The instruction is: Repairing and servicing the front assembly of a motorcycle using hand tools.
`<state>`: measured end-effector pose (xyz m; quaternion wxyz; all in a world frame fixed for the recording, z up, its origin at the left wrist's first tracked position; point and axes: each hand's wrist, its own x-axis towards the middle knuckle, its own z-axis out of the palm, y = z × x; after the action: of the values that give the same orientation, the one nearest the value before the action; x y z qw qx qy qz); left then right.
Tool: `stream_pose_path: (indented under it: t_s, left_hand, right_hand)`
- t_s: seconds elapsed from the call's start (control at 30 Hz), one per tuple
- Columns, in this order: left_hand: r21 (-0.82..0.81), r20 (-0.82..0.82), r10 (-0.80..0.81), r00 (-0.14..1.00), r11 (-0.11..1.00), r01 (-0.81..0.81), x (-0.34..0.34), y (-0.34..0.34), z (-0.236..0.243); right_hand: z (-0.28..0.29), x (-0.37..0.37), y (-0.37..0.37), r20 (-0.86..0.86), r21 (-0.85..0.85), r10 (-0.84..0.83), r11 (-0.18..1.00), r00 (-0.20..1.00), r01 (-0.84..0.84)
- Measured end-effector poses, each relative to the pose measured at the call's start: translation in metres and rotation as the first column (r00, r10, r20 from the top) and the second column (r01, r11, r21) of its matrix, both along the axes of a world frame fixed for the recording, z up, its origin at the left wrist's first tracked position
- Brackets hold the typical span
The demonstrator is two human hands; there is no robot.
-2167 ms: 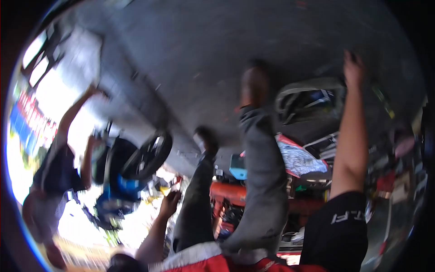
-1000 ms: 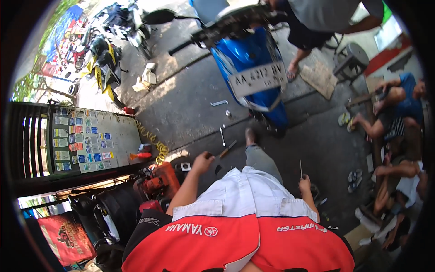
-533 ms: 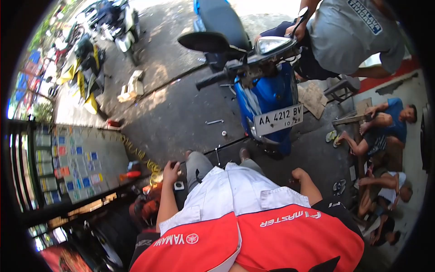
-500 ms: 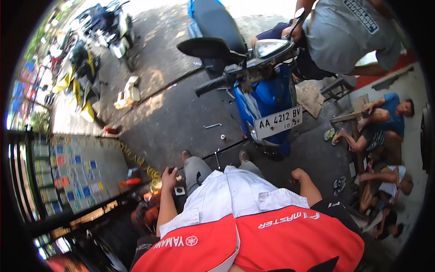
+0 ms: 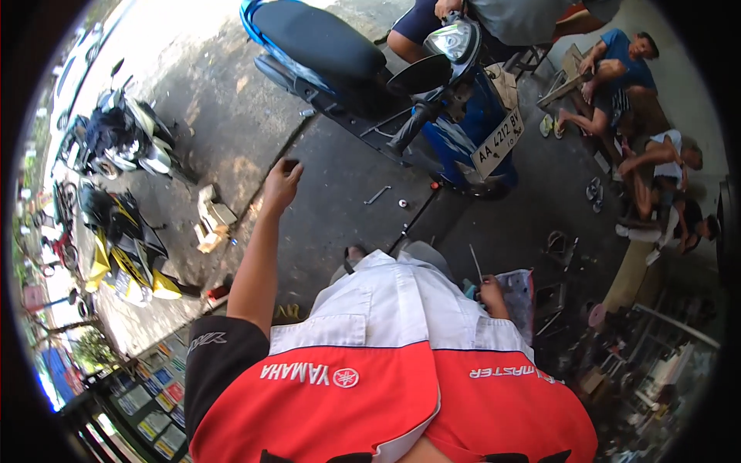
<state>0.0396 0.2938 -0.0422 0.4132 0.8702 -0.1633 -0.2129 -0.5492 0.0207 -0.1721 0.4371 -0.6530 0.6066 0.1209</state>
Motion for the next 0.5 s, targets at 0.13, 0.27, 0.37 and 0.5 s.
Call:
stream_pose_path:
  t_s: [0.13, 0.27, 0.37, 0.5]
  left_hand:
    - [-0.311, 0.208, -0.255, 0.944, 0.898, 0.311, 0.017, -0.16, 0.069]
    - [0.192, 0.484, -0.645, 0.592, 0.738, 0.647, -0.025, -0.281, 0.085]
    - [0.225, 0.634, -0.649, 0.421, 0.675, 0.703, -0.037, -0.323, 0.073]
    - [0.275, 0.814, -0.568, 0.123, 0.564, 0.778, -0.025, -0.345, 0.043]
  right_hand:
    - [0.004, 0.029, 0.012, 0.234, 0.069, -0.237, 0.971, 0.943, 0.228]
    - [0.011, 0.096, 0.02, 0.441, -0.067, -0.213, 0.961, 0.872, 0.269]
    - [0.044, 0.157, 0.049, 0.609, 0.057, -0.319, 0.931, 0.726, 0.361]
    - [0.095, 0.246, 0.096, 0.77, 0.244, -0.466, 0.846, 0.435, 0.474]
